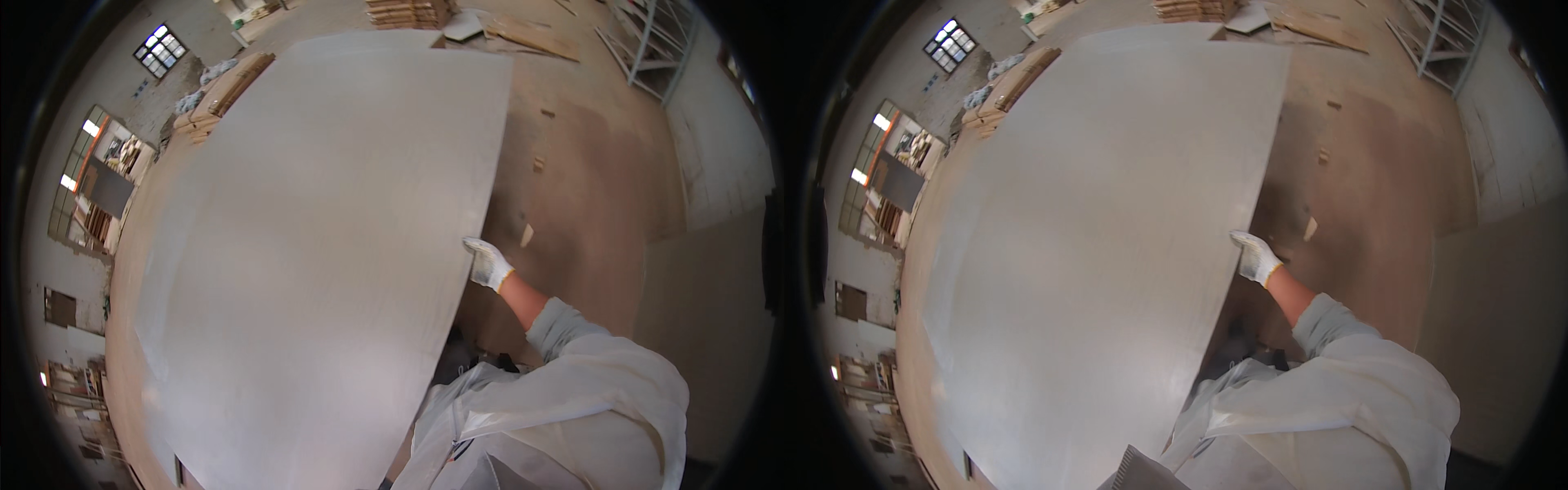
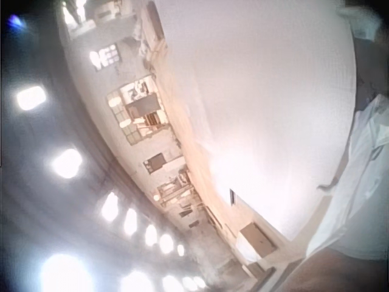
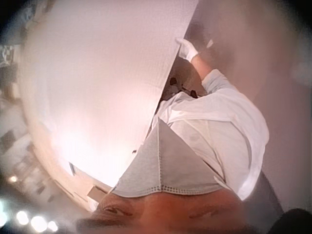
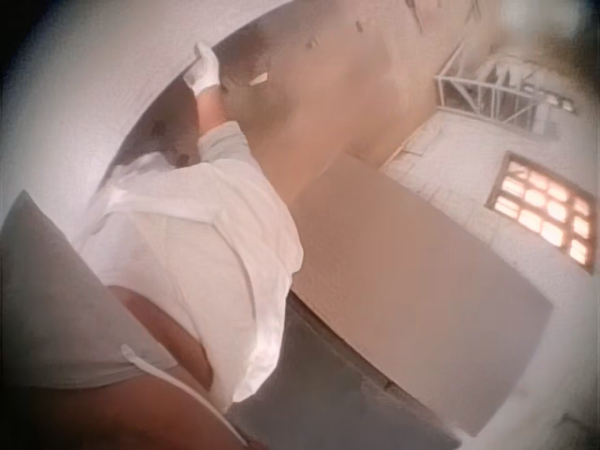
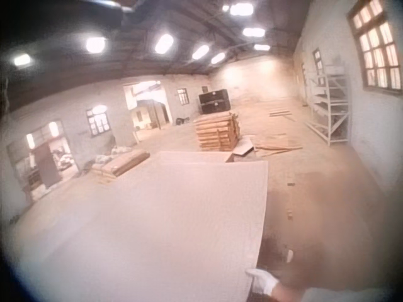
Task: The person applies black paint to large wood panels using a brush. They flip the panels to coat both sides and move a paint container to reach different areas.
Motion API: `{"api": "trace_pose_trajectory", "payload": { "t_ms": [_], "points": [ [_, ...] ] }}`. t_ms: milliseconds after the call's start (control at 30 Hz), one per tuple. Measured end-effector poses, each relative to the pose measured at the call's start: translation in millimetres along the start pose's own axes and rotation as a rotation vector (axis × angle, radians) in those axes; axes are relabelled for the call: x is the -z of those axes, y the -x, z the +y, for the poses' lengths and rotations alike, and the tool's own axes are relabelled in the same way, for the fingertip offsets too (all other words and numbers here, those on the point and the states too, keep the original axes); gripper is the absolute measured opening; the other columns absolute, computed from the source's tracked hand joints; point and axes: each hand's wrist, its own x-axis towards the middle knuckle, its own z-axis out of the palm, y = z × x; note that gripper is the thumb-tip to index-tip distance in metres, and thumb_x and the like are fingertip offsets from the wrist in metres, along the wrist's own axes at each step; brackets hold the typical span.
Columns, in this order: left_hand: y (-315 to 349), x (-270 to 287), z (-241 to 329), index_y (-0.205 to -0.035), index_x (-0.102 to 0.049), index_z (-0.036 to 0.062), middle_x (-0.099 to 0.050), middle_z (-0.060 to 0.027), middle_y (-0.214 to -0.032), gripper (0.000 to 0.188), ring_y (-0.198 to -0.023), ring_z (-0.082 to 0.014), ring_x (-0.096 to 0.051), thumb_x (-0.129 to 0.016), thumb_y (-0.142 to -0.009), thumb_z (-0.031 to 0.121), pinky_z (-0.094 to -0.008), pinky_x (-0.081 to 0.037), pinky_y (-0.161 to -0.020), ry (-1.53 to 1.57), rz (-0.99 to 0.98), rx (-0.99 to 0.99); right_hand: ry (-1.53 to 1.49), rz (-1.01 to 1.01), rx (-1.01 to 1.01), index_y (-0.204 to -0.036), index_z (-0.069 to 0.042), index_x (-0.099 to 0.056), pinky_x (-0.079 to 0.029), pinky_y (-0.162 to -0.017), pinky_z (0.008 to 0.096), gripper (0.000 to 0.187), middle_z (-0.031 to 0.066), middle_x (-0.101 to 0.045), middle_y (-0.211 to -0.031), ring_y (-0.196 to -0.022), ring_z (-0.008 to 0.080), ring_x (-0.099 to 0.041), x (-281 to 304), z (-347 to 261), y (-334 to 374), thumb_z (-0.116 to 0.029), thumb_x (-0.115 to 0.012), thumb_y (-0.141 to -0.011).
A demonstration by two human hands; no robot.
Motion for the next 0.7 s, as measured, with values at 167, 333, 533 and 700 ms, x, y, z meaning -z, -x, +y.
{"api": "trace_pose_trajectory", "payload": {
  "t_ms": [167, 333, 533, 700],
  "points": [
    [35.3, -77.2, 0.7, -0.145, -0.055, -0.0001, -0.061, -0.0155, -0.143, 0.070, -0.128, -0.0356, -0.057, -0.061, -0.100, 0.053, -0.0492, -0.043, -0.110, -0.025, -0.072, 0.033, 0.084, 0.110, 0.018, -0.137, -0.007, -0.063, -0.051, -0.106, 0.0544, 0.044, 0.0109, -0.067, -0.136, -0.126, 0.0319, -0.063, 15.9, -76.9, -42.4, -0.025, -0.071, -0.098],
    [86.5, -125.8, 9.1, -0.146, -0.054, -0.0012, -0.059, -0.0161, -0.146, 0.070, -0.130, -0.0362, -0.055, -0.059, -0.101, 0.052, -0.0495, -0.041, -0.112, 0.003, -0.091, 0.006, 0.528, 0.047, 0.213, -0.143, -0.001, -0.060, -0.044, -0.114, 0.0438, 0.061, 0.0107, -0.066, -0.140, -0.128, 0.0276, -0.062, 23.5, -103.7, -63.7, -0.029, -0.079, -0.093],
    [161.7, -173.4, -2.4, -0.148, -0.053, -0.0026, -0.057, -0.0168, -0.149, 0.071, -0.133, -0.0371, -0.052, -0.056, -0.102, 0.051, -0.0498, -0.039, -0.114, 0.062, -0.087, -0.066, 0.789, -0.112, 0.442, -0.126, 0.009, -0.066, -0.048, -0.112, 0.0352, 0.035, 0.0179, -0.071, -0.130, -0.128, 0.0251, -0.064, 23.3, -136.4, -98.4, -0.019, -0.063, -0.105],
    [243.9, -164.5, -32.7, -0.149, -0.051, -0.0037, -0.055, -0.0173, -0.152, 0.071, -0.136, -0.0378, -0.050, -0.054, -0.103, 0.050, -0.0501, -0.037, -0.115, 0.120, 0.025, -0.121, 0.607, -0.130, 0.337, -0.116, 0.008, -0.068, -0.054, -0.101, 0.0348, 0.028, 0.0181, -0.071, -0.123, -0.115, 0.0250, -0.068, -53.5, -247.7, -79.9, -0.017, -0.063, -0.105]
  ]
}}
